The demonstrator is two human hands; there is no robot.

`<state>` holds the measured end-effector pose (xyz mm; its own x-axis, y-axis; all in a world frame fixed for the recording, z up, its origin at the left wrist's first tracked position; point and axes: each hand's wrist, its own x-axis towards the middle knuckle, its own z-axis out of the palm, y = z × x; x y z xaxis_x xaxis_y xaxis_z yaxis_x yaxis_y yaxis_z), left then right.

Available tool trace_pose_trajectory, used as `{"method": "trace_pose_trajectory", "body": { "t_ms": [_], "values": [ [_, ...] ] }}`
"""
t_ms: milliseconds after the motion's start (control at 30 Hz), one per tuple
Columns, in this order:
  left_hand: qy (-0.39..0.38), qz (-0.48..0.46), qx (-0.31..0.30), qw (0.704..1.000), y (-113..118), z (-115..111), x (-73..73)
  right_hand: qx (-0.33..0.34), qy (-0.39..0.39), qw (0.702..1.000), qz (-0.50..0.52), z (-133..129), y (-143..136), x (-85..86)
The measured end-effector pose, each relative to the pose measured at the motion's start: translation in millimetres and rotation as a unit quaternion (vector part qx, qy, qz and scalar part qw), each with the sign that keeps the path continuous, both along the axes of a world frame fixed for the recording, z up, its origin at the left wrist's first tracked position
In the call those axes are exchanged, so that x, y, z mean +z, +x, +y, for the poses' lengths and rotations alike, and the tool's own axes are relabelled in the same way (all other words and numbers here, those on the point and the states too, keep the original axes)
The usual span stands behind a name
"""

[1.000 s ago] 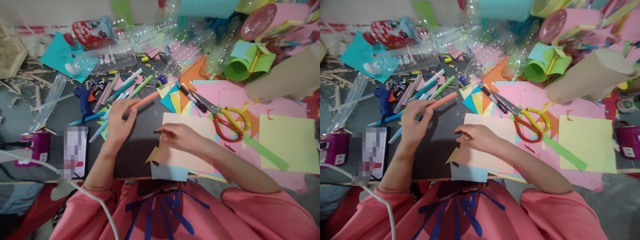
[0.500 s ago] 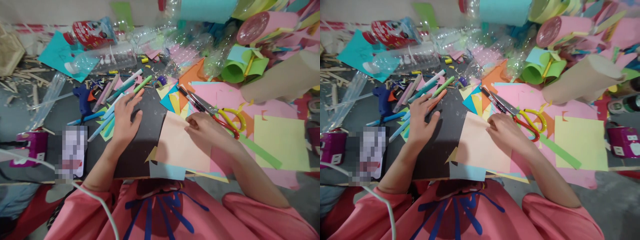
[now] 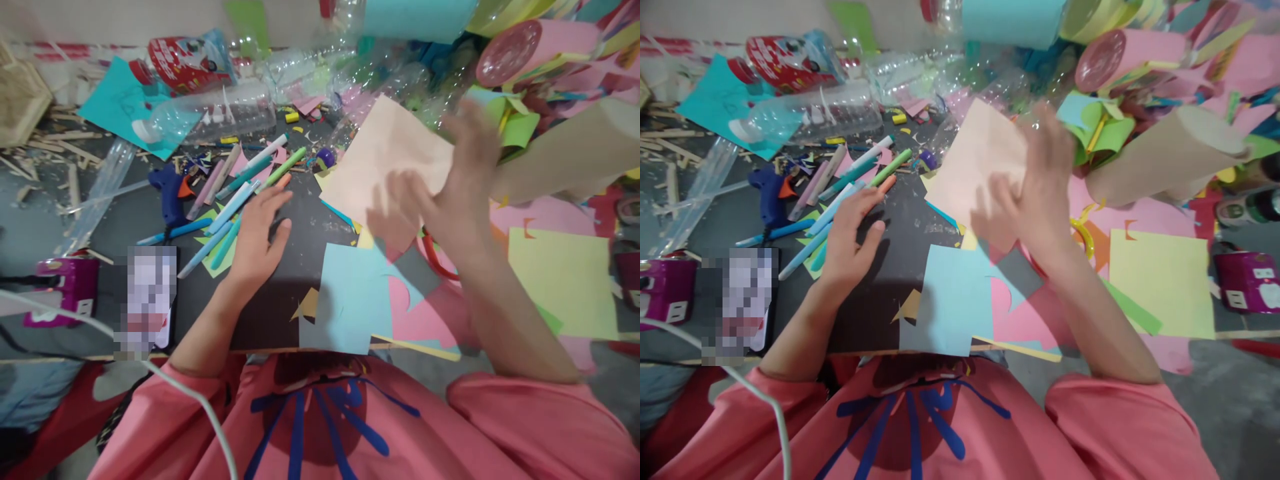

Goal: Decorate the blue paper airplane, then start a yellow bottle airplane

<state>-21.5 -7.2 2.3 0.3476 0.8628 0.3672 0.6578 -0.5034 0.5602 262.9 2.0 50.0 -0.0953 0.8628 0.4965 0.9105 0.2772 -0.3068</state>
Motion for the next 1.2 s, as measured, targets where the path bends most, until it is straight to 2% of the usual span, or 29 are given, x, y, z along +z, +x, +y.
{"method": "trace_pose_trajectory", "body": {
  "t_ms": [33, 100, 167, 233, 333, 433, 633, 767, 900, 1000, 1067, 1133, 1167, 1200],
  "values": [
    [-0.018, 0.015, -0.035, 0.999, 1.3, -0.6, 0.5, 0.072, -0.028, 0.997, 0.002, -12.8, -2.9, -6.4],
    [-0.044, 0.054, -0.147, 0.987, 7.5, -5.0, 0.6, 0.217, -0.098, 0.971, -0.01, -38.3, -9.4, -23.5],
    [-0.038, 0.087, -0.273, 0.957, 18.0, -14.6, 0.2, 0.258, -0.123, 0.958, -0.013, -58.0, -14.3, -41.2],
    [-0.027, 0.144, -0.329, 0.933, 29.7, -27.7, 0.7, 0.233, -0.123, 0.965, 0.0, -68.6, -15.7, -54.6],
    [-0.071, 0.252, -0.304, 0.916, 39.9, -44.9, 3.8, 0.191, -0.14, 0.971, 0.026, -71.3, -12.2, -62.7],
    [-0.093, 0.315, -0.26, 0.908, 33.0, -48.1, 6.7, 0.179, -0.17, 0.968, 0.035, -71.5, -9.5, -62.1],
    [-0.121, 0.358, -0.154, 0.913, -12.6, -21.3, 5.5, 0.162, -0.206, 0.965, -0.005, -91.1, -14.5, -62.8],
    [-0.148, 0.349, -0.126, 0.917, -31.6, -9.4, 7.2, 0.155, -0.217, 0.962, -0.066, -110.4, -19.2, -69.3],
    [-0.101, 0.301, -0.07, 0.946, -29.1, -11.0, 11.9, 0.136, -0.25, 0.954, -0.1, -123.5, -26.4, -77.4],
    [-0.084, 0.236, -0.092, 0.964, -17.7, -19.3, 16.3, 0.132, -0.267, 0.949, -0.1, -126.4, -29.0, -79.1],
    [-0.123, 0.177, -0.124, 0.969, -8.4, -27.6, 19.0, 0.138, -0.273, 0.948, -0.093, -126.0, -28.1, -77.6],
    [-0.194, 0.08, -0.16, 0.964, 1.4, -37.4, 20.6, 0.144, -0.276, 0.947, -0.084, -125.2, -25.9, -75.3],
    [-0.237, 0.017, -0.165, 0.957, 6.6, -42.6, 20.7, 0.145, -0.277, 0.947, -0.078, -124.8, -24.8, -74.3],
    [-0.31, -0.028, -0.183, 0.932, 11.9, -47.5, 20.4, 0.145, -0.277, 0.947, -0.073, -124.7, -23.9, -73.6]
  ]
}}
